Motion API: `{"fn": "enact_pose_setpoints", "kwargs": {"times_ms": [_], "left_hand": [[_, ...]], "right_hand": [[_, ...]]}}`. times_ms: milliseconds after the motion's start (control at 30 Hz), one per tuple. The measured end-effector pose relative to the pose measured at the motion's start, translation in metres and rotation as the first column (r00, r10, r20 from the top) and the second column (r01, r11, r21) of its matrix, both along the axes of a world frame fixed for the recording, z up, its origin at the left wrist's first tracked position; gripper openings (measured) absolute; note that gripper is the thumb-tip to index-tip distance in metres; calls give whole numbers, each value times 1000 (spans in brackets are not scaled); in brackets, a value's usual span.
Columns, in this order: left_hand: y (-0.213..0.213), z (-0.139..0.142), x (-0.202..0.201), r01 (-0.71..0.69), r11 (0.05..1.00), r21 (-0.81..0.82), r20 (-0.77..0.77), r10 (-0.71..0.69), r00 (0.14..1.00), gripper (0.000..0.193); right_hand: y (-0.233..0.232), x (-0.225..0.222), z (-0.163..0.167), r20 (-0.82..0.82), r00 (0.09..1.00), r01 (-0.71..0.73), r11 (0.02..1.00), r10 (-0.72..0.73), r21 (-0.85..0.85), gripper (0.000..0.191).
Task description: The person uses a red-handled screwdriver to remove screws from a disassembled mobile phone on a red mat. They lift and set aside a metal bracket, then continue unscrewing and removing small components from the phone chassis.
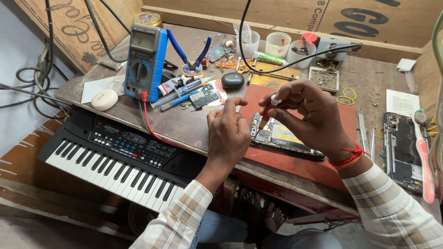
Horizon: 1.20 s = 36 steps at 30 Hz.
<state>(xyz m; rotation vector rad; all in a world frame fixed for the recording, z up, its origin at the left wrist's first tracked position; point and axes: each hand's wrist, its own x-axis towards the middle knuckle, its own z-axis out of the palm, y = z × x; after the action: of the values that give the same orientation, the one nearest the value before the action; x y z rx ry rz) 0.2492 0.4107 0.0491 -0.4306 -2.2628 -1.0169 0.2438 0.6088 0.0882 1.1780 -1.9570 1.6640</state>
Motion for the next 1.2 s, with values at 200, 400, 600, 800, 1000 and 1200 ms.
{"fn": "enact_pose_setpoints", "kwargs": {"times_ms": [200, 400, 600, 800, 1000, 1200], "left_hand": [[1, -1, 0, 3, 1000, 6, -3, -3, 1000, 37], [2, -1, 0, 8, 1000, 14, 18, -8, 1000, 36], [2, -1, 1, 9, 1000, 10, -8, -9, 1000, 37], [2, -1, 1, 4, 1000, 9, 33, -5, 999, 38], [2, 1, 2, 3, 1000, 7, 31, -3, 1000, 39], [2, 1, 2, 7, 1000, 14, 37, -8, 999, 39]], "right_hand": [[-3, 3, -1, -27, 999, -32, 999, 32, -8, 28], [-7, 2, -7, -66, 996, -61, 998, 60, -7, 37], [-6, 4, -9, 2, 999, -48, 999, 48, -1, 35], [-11, 4, -8, -80, 994, -73, 997, 71, -16, 40], [-9, 7, -7, 2, 996, -92, 995, 92, -30, 33], [-10, 5, -8, -56, 996, -75, 997, 74, -7, 40]]}}
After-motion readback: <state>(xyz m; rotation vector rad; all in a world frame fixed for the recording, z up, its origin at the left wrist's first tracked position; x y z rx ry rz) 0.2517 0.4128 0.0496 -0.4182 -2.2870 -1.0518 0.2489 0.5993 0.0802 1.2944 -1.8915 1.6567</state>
